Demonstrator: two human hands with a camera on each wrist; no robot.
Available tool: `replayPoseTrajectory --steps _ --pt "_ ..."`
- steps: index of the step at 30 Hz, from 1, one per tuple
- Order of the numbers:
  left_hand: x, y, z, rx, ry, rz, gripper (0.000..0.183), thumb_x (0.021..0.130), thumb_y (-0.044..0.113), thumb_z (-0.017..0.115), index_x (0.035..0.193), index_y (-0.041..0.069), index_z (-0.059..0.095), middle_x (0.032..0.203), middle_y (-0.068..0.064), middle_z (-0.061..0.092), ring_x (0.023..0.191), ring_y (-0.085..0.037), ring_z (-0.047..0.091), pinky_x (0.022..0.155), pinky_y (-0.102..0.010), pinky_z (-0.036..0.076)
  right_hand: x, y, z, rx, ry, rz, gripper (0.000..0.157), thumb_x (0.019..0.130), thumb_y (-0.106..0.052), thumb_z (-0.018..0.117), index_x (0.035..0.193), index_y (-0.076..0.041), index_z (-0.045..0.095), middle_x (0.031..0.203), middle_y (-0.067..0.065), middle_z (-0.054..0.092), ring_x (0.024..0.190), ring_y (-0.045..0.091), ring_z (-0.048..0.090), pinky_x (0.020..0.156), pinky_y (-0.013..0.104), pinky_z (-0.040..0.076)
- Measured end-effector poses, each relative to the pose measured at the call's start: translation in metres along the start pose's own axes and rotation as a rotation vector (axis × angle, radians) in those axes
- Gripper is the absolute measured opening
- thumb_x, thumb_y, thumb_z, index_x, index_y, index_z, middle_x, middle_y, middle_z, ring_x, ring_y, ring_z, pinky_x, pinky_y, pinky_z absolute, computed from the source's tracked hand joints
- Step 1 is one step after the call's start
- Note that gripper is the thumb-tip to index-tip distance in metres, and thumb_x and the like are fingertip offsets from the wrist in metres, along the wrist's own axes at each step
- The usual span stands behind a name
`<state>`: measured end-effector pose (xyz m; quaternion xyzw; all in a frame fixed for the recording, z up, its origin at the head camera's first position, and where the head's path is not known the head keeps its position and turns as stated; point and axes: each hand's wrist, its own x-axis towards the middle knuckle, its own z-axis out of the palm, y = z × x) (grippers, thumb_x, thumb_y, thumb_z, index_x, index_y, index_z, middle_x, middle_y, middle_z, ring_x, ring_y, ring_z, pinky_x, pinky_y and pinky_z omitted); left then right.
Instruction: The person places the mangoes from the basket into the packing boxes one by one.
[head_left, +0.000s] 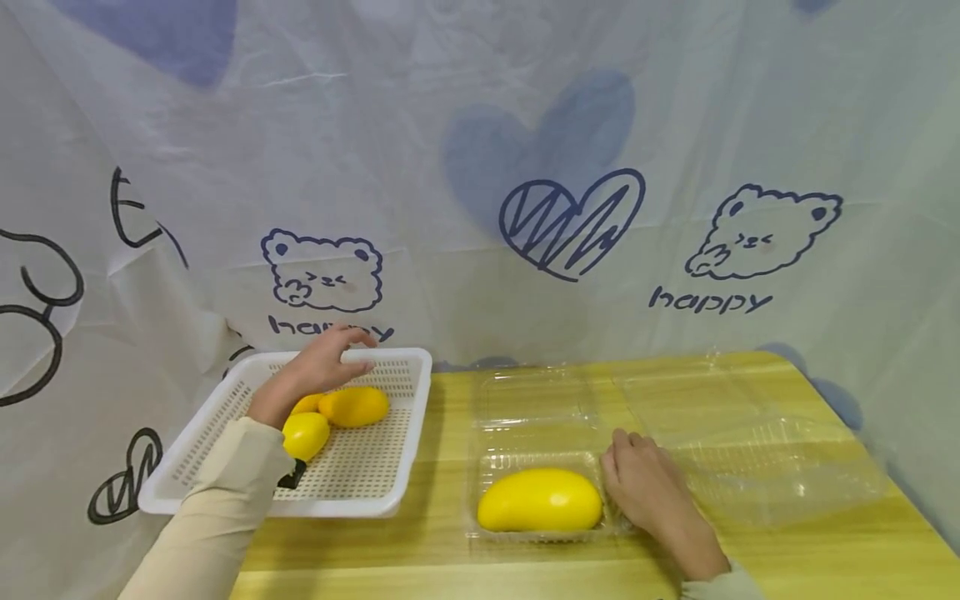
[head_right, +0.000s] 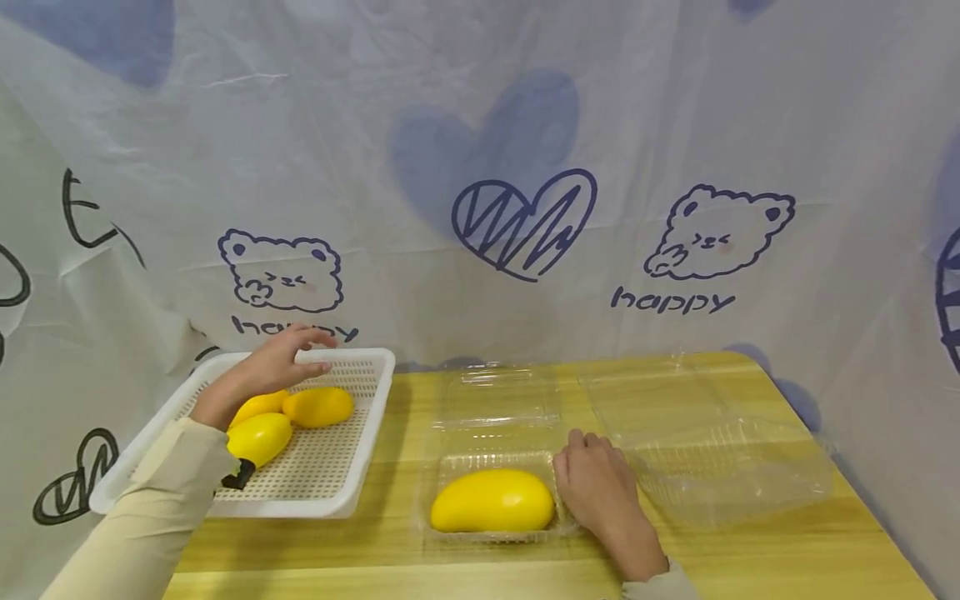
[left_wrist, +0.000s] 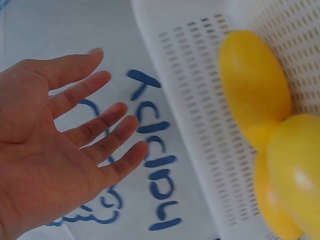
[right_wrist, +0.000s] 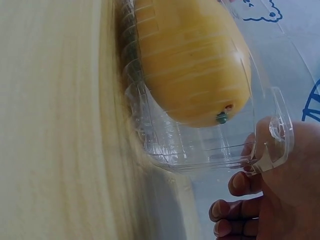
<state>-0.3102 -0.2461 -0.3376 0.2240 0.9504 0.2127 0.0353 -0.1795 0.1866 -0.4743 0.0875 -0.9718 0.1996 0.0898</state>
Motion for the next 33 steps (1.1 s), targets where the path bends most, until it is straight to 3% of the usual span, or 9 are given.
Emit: replayPoseTrajectory --steps 4,7,11,20,26,33 --pt "0.002 -0.011 0.003 -0.049 -0.071 -0.033 0.038 0.097 0.011 0.068 0.130 -0.005 0.060 0.133 -0.034 0.053 0.120 -0.052 0.052 0.099 -0.063 0.046 0.001 0.000 0.001 0.001 0.010 0.000 0.022 0.103 -0.012 0.046 0.082 -0.010 0.047 0.071 0.004 0.044 0.067 0.022 0.044 0.064 0.040 0.042" --pt "0.004 -0.019 0.007 -0.118 -0.157 -0.099 0.042 0.097 0.011 0.069 0.133 -0.007 0.057 0.134 -0.037 0.051 0.120 -0.052 0.053 0.101 -0.063 0.045 0.001 0.001 0.002 -0.001 0.010 0.013 0.022 0.103 -0.012 0.047 0.081 -0.010 0.047 0.071 0.004 0.045 0.067 0.023 0.045 0.063 0.040 0.042" --pt "0.007 -0.029 0.015 -0.129 -0.230 -0.178 0.047 0.095 0.012 0.071 0.136 -0.006 0.056 0.138 -0.038 0.048 0.121 -0.051 0.051 0.104 -0.064 0.042 0.002 0.000 0.002 0.004 -0.013 0.028 0.021 0.103 -0.014 0.046 0.083 -0.010 0.048 0.074 0.005 0.048 0.069 0.024 0.049 0.062 0.039 0.043" --pt "0.010 -0.041 0.037 -0.130 -0.310 -0.300 0.052 0.088 0.008 0.078 0.137 0.005 0.059 0.141 -0.034 0.046 0.123 -0.048 0.047 0.106 -0.066 0.038 0.001 0.000 0.004 0.010 -0.016 0.038 0.021 0.104 -0.014 0.046 0.083 -0.010 0.049 0.074 0.005 0.048 0.070 0.023 0.048 0.064 0.040 0.044" --pt "0.016 -0.051 0.049 -0.057 -0.342 -0.311 0.058 0.079 0.008 0.085 0.132 0.014 0.062 0.145 -0.028 0.048 0.125 -0.046 0.046 0.109 -0.067 0.034 0.000 0.001 0.007 0.008 -0.001 0.028 0.022 0.103 -0.014 0.047 0.082 -0.011 0.047 0.072 0.004 0.045 0.067 0.022 0.046 0.063 0.038 0.042" --pt "0.015 -0.050 0.055 -0.030 -0.335 -0.351 0.058 0.076 -0.001 0.085 0.127 0.017 0.063 0.133 -0.019 0.055 0.110 -0.038 0.048 0.097 -0.058 0.043 0.000 0.000 0.006 -0.002 0.018 0.025 0.021 0.103 -0.013 0.048 0.082 -0.011 0.047 0.072 0.004 0.046 0.067 0.023 0.047 0.063 0.039 0.043"
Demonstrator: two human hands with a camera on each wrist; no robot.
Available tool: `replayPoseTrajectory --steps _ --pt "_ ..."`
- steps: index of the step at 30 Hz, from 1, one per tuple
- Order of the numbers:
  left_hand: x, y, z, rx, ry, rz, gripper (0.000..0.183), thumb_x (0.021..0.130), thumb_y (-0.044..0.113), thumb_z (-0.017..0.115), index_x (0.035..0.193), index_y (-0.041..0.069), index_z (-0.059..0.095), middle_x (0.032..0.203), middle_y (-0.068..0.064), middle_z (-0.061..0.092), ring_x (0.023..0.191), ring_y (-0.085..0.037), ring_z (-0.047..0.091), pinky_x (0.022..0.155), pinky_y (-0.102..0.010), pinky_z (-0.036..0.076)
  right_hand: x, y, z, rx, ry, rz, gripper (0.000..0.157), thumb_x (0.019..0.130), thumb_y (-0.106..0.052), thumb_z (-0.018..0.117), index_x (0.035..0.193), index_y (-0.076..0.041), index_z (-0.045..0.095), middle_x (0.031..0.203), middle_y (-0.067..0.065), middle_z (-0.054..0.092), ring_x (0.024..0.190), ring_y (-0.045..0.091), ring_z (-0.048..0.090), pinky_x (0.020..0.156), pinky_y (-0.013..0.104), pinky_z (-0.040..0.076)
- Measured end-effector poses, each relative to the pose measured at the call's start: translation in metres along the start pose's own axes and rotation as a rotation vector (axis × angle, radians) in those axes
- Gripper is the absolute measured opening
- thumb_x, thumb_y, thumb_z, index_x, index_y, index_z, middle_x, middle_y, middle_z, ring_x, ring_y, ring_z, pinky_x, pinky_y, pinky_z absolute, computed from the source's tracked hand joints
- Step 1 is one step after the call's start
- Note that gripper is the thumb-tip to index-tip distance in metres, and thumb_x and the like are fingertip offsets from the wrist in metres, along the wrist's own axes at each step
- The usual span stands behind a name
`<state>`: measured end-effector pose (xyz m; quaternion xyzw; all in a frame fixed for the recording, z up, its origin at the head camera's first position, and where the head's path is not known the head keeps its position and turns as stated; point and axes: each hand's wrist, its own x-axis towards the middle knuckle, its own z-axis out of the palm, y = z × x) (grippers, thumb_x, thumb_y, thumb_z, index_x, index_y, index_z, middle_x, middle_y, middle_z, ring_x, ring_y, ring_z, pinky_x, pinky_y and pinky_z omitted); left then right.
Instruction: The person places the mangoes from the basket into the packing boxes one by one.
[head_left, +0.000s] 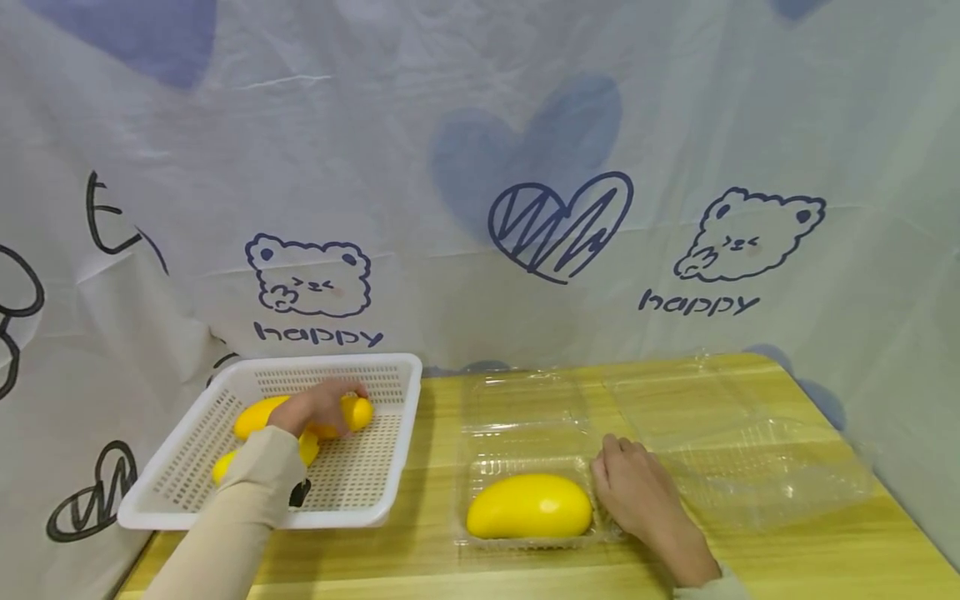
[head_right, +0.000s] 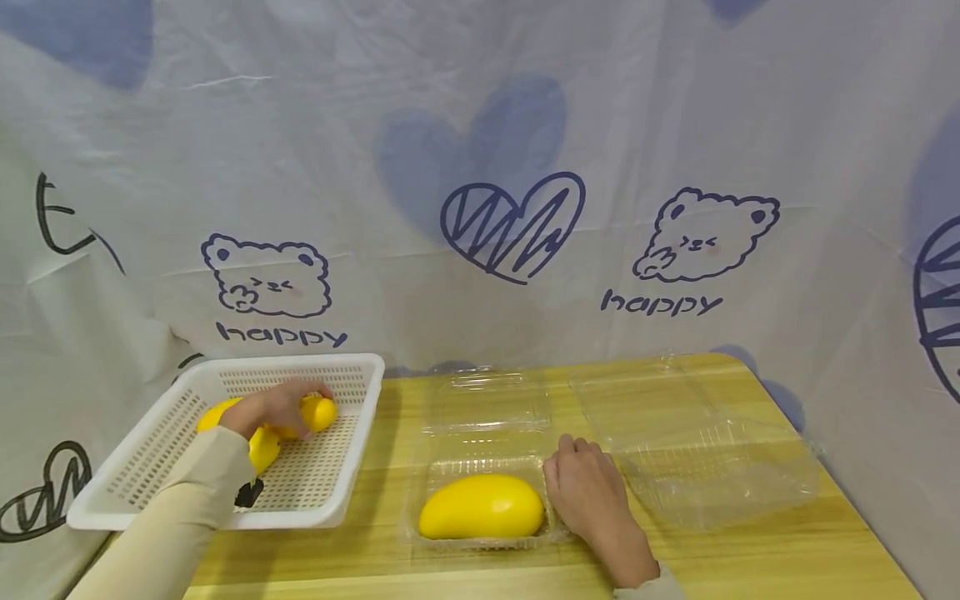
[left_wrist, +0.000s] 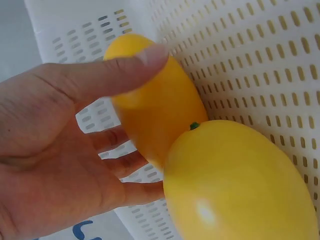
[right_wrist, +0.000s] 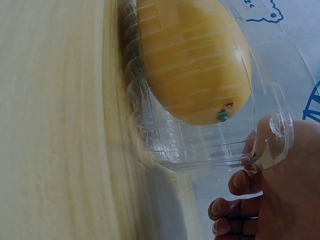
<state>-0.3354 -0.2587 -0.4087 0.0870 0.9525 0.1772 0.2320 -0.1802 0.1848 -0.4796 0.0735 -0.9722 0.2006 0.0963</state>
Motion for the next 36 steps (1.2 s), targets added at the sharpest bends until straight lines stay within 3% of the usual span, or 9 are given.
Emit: replayPoseTrajectory --steps 7,21,28,36 --pt "-0.003 0.006 0.004 0.096 0.009 -0.019 0.061 0.072 -0.012 0.080 0.123 0.016 0.063 0.123 -0.015 0.058 0.102 -0.035 0.050 0.085 -0.047 0.044 0.000 0.000 -0.002 0.001 -0.005 0.008 0.020 0.102 -0.014 0.049 0.082 -0.011 0.048 0.074 0.005 0.048 0.069 0.023 0.049 0.065 0.040 0.044" --pt "-0.011 0.002 0.005 0.138 0.049 0.053 0.064 0.076 -0.005 0.083 0.135 0.008 0.061 0.135 -0.023 0.058 0.111 -0.039 0.052 0.102 -0.061 0.042 -0.002 0.001 0.001 0.003 -0.006 0.000 0.022 0.103 -0.013 0.048 0.081 -0.011 0.046 0.071 0.003 0.045 0.067 0.021 0.044 0.064 0.037 0.041" --pt "-0.020 -0.001 -0.004 0.094 0.078 0.099 0.066 0.079 0.001 0.083 0.140 0.005 0.057 0.142 -0.028 0.053 0.118 -0.043 0.051 0.103 -0.065 0.041 -0.001 -0.001 0.001 0.004 -0.014 -0.002 0.022 0.103 -0.013 0.046 0.081 -0.011 0.046 0.071 0.004 0.044 0.068 0.021 0.044 0.065 0.037 0.041" --pt "-0.025 -0.002 -0.013 0.117 0.149 0.206 0.060 0.077 0.007 0.086 0.132 0.004 0.062 0.130 -0.024 0.060 0.113 -0.042 0.054 0.101 -0.064 0.041 -0.001 -0.001 0.001 0.003 -0.028 0.011 0.022 0.104 -0.013 0.046 0.082 -0.010 0.047 0.072 0.004 0.045 0.068 0.022 0.045 0.065 0.038 0.042"
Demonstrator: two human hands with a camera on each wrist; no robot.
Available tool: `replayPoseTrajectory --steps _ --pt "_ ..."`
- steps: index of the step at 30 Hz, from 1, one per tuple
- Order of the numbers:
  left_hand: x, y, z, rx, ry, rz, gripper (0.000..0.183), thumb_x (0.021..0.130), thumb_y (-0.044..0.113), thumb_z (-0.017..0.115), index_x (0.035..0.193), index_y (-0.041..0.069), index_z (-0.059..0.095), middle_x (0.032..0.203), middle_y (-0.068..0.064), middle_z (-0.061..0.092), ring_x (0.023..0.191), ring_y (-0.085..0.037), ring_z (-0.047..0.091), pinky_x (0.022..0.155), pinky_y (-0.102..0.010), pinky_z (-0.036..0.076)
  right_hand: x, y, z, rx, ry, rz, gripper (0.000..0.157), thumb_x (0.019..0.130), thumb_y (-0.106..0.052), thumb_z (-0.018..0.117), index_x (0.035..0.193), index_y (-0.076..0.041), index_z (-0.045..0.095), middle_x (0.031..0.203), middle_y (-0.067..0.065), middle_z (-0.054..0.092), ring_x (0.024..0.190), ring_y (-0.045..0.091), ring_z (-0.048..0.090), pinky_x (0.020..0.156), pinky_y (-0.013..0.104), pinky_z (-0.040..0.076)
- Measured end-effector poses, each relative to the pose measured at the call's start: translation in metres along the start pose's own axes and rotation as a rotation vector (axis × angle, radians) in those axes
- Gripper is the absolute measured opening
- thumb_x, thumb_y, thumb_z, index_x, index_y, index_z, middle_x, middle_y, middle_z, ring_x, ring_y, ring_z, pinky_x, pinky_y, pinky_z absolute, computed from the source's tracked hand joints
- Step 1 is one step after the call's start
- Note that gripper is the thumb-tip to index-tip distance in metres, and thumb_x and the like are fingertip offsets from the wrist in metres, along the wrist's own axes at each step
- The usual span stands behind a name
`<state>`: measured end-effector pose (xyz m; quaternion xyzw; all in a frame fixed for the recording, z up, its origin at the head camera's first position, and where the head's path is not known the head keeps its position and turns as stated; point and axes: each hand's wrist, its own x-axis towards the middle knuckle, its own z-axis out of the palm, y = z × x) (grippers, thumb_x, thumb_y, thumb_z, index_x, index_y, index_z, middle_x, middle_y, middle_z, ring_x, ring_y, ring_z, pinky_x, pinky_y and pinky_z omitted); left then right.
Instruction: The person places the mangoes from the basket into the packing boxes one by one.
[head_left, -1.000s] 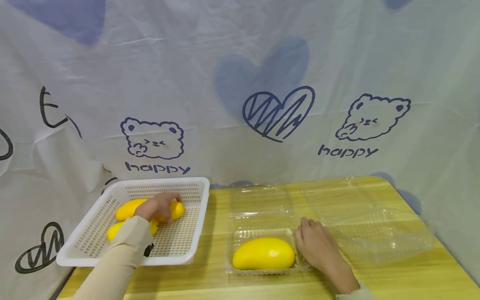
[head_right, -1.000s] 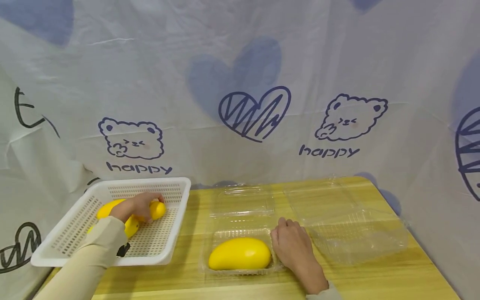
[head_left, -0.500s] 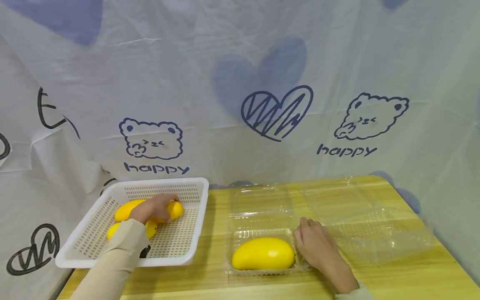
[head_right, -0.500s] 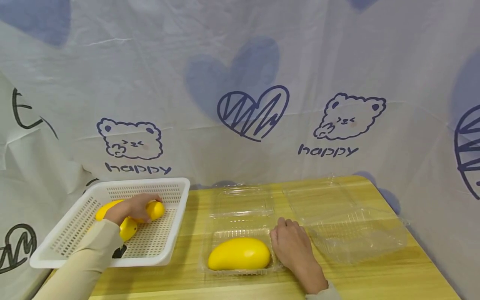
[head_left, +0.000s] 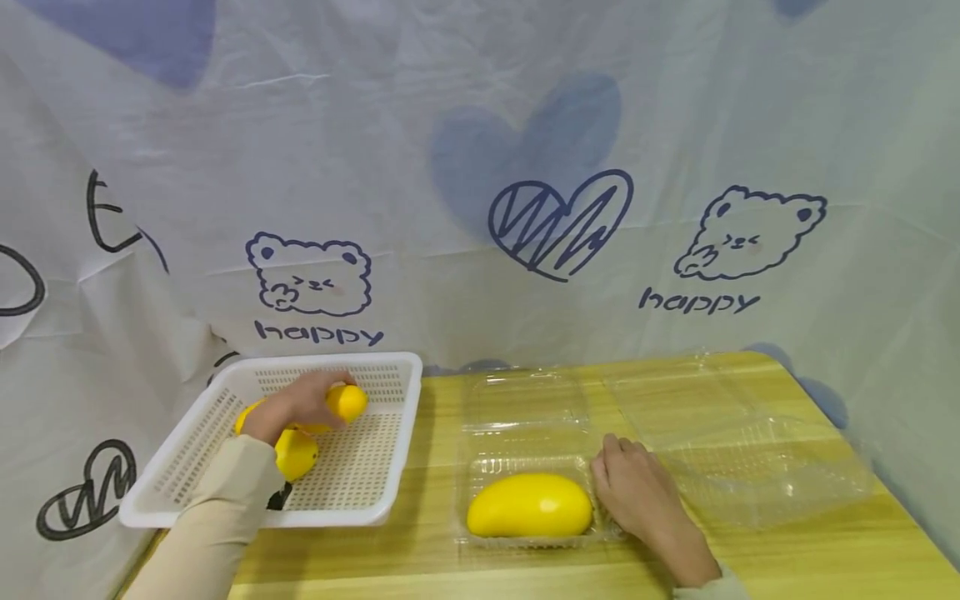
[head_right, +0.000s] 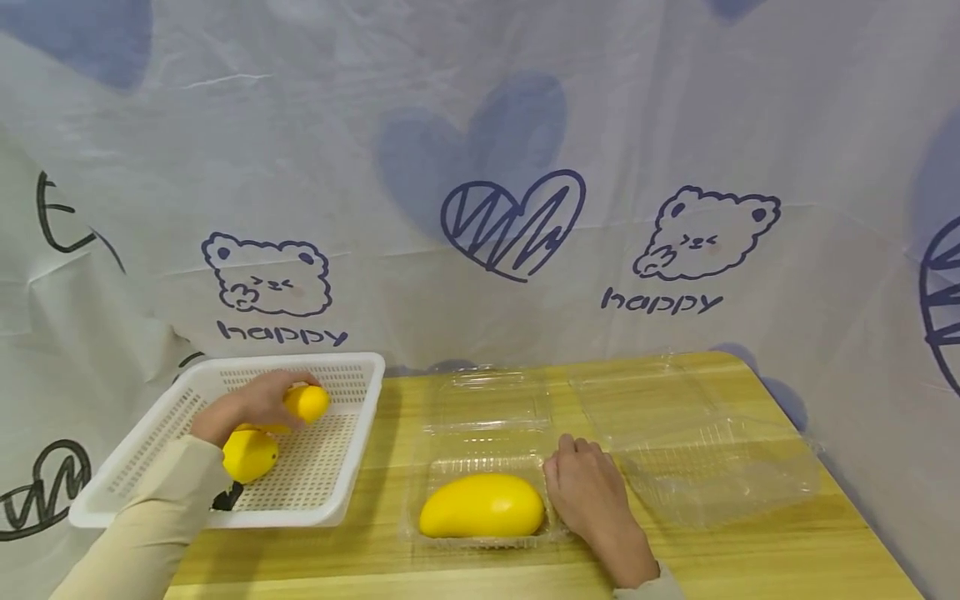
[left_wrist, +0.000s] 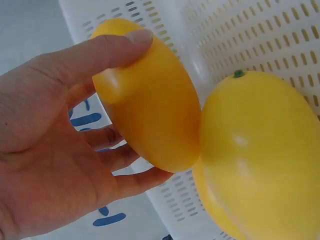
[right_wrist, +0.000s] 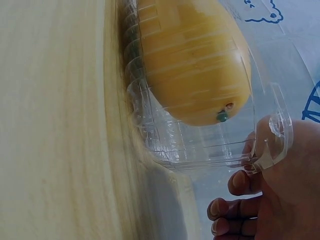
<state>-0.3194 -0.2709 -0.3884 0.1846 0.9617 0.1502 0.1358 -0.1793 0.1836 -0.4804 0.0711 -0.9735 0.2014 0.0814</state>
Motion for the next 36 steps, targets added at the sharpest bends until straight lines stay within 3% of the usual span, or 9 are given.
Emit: replayPoseTrajectory --steps 7,18,30,36 --pt "-0.004 0.005 -0.012 -0.024 0.044 -0.001 0.064 0.084 0.015 0.082 0.140 0.002 0.055 0.127 -0.021 0.062 0.106 -0.035 0.058 0.095 -0.059 0.046 0.001 0.001 -0.002 0.005 0.006 0.006 0.022 0.104 -0.013 0.045 0.082 -0.010 0.047 0.072 0.004 0.045 0.069 0.023 0.046 0.065 0.038 0.042" --pt "-0.016 0.020 -0.027 -0.005 0.234 0.061 0.067 0.092 0.019 0.077 0.149 0.004 0.047 0.134 -0.029 0.053 0.109 -0.041 0.054 0.094 -0.062 0.046 -0.001 0.006 -0.006 0.014 0.012 0.009 0.023 0.104 -0.013 0.043 0.081 -0.011 0.045 0.071 0.004 0.043 0.067 0.021 0.041 0.063 0.035 0.038" --pt "-0.041 0.024 -0.036 -0.101 0.385 0.125 0.067 0.098 0.028 0.072 0.153 0.005 0.040 0.136 -0.025 0.051 0.109 -0.039 0.053 0.088 -0.056 0.050 0.001 0.004 -0.002 0.031 -0.003 0.016 0.023 0.105 -0.013 0.043 0.082 -0.011 0.046 0.071 0.004 0.043 0.066 0.021 0.041 0.061 0.034 0.038" --pt "-0.058 0.024 -0.032 -0.147 0.489 0.107 0.068 0.100 0.030 0.069 0.155 0.007 0.036 0.135 -0.024 0.050 0.107 -0.039 0.051 0.086 -0.055 0.048 0.001 0.001 0.002 0.042 -0.031 0.019 0.023 0.106 -0.014 0.043 0.083 -0.011 0.047 0.073 0.004 0.045 0.068 0.021 0.042 0.062 0.035 0.039"
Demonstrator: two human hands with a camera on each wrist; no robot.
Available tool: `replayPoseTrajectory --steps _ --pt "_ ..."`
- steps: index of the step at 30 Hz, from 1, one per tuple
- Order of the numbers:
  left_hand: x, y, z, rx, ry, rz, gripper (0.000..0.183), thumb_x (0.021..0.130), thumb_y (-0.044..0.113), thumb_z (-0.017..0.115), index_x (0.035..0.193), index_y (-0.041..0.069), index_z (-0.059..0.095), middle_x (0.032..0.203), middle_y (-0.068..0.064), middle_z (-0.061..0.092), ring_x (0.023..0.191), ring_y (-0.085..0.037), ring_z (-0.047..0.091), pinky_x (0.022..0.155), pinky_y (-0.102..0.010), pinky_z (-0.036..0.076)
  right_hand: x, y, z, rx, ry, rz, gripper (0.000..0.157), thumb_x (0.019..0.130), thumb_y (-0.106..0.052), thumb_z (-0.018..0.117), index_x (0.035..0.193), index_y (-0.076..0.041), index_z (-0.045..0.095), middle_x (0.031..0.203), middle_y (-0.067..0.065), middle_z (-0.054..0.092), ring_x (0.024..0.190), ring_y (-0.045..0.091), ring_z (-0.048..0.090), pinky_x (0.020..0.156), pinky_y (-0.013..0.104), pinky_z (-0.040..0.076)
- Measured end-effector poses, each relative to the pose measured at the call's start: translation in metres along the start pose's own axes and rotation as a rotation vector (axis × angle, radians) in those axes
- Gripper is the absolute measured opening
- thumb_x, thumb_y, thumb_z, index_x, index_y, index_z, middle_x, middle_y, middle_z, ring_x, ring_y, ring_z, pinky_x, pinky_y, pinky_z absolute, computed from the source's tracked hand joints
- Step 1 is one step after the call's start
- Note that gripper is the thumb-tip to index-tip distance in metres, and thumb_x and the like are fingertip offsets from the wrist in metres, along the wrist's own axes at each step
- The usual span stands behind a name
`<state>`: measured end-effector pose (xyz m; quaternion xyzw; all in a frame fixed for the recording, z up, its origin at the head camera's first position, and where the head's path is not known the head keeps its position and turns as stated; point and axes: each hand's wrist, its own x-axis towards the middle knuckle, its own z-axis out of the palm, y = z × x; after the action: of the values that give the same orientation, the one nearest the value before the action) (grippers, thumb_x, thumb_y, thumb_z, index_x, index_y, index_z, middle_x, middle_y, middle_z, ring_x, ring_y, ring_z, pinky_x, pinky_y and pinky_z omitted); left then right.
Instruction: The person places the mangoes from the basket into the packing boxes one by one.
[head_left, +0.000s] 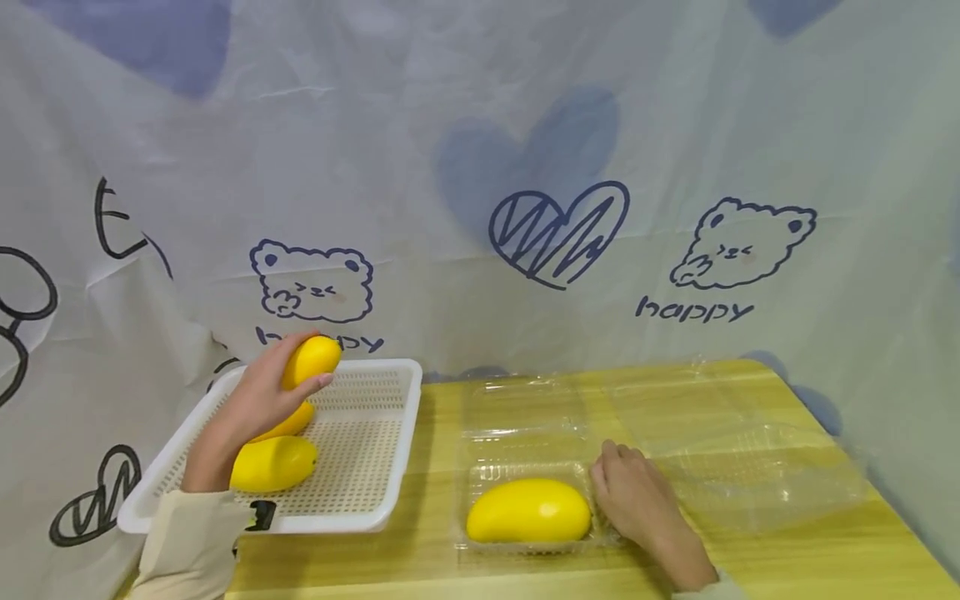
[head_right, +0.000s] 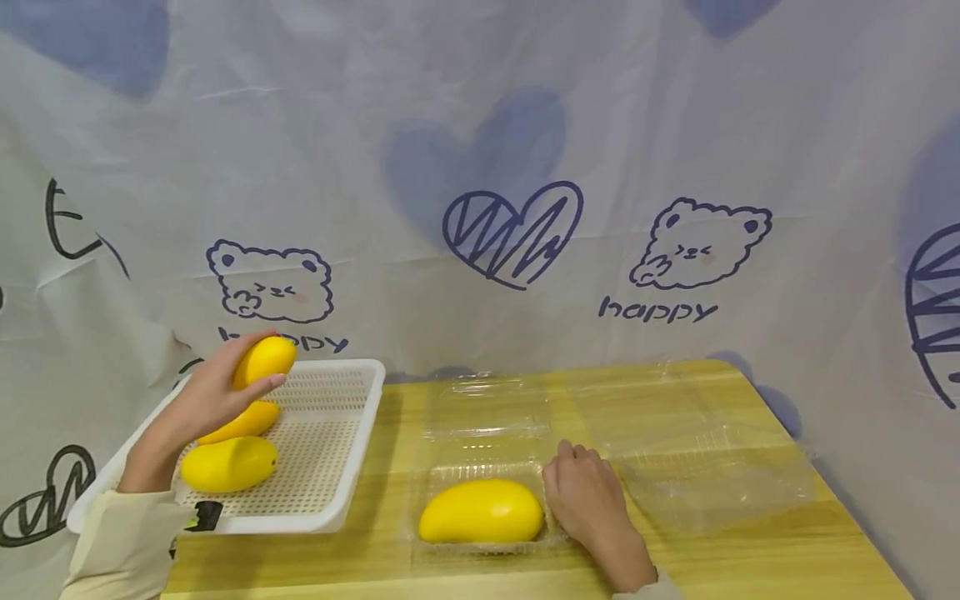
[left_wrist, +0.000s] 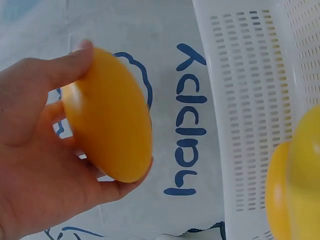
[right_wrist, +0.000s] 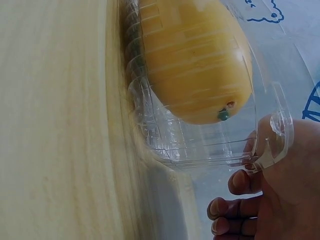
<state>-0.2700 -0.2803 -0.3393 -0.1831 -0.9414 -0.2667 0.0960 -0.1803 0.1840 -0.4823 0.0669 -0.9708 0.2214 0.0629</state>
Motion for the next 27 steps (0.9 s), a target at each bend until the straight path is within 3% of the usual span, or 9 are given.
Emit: replayPoseTrajectory --steps 6,12,19,27 --pt "-0.012 0.003 -0.001 -0.021 0.159 -0.024 0.066 0.102 0.033 0.065 0.156 0.008 0.035 0.136 -0.025 0.049 0.103 -0.038 0.050 0.080 -0.050 0.047 0.000 -0.002 0.003 0.013 -0.017 -0.011 0.022 0.106 -0.014 0.042 0.086 -0.009 0.050 0.075 0.004 0.049 0.071 0.021 0.046 0.065 0.037 0.043" --pt "-0.021 0.013 -0.002 -0.071 0.187 -0.020 0.067 0.103 0.034 0.063 0.159 0.013 0.032 0.136 -0.021 0.050 0.101 -0.034 0.052 0.080 -0.048 0.048 -0.002 0.000 -0.001 -0.006 -0.015 -0.008 0.024 0.106 -0.012 0.042 0.083 -0.010 0.046 0.070 0.004 0.043 0.067 0.021 0.041 0.062 0.035 0.038" --pt "-0.033 0.025 -0.002 -0.149 0.240 -0.021 0.069 0.103 0.030 0.063 0.162 0.019 0.029 0.132 -0.019 0.051 0.099 -0.030 0.053 0.077 -0.018 0.047 -0.001 -0.001 -0.002 -0.028 -0.007 -0.011 0.022 0.106 -0.013 0.043 0.085 -0.010 0.050 0.073 0.004 0.047 0.069 0.021 0.046 0.063 0.037 0.042" --pt "-0.041 0.034 0.006 -0.229 0.324 0.000 0.068 0.102 0.021 0.064 0.162 0.025 0.031 0.135 -0.017 0.051 0.102 -0.027 0.050 0.082 -0.011 0.045 -0.002 0.000 0.001 -0.024 0.007 -0.005 0.022 0.105 -0.012 0.044 0.084 -0.010 0.050 0.073 0.003 0.047 0.069 0.021 0.046 0.065 0.038 0.042"
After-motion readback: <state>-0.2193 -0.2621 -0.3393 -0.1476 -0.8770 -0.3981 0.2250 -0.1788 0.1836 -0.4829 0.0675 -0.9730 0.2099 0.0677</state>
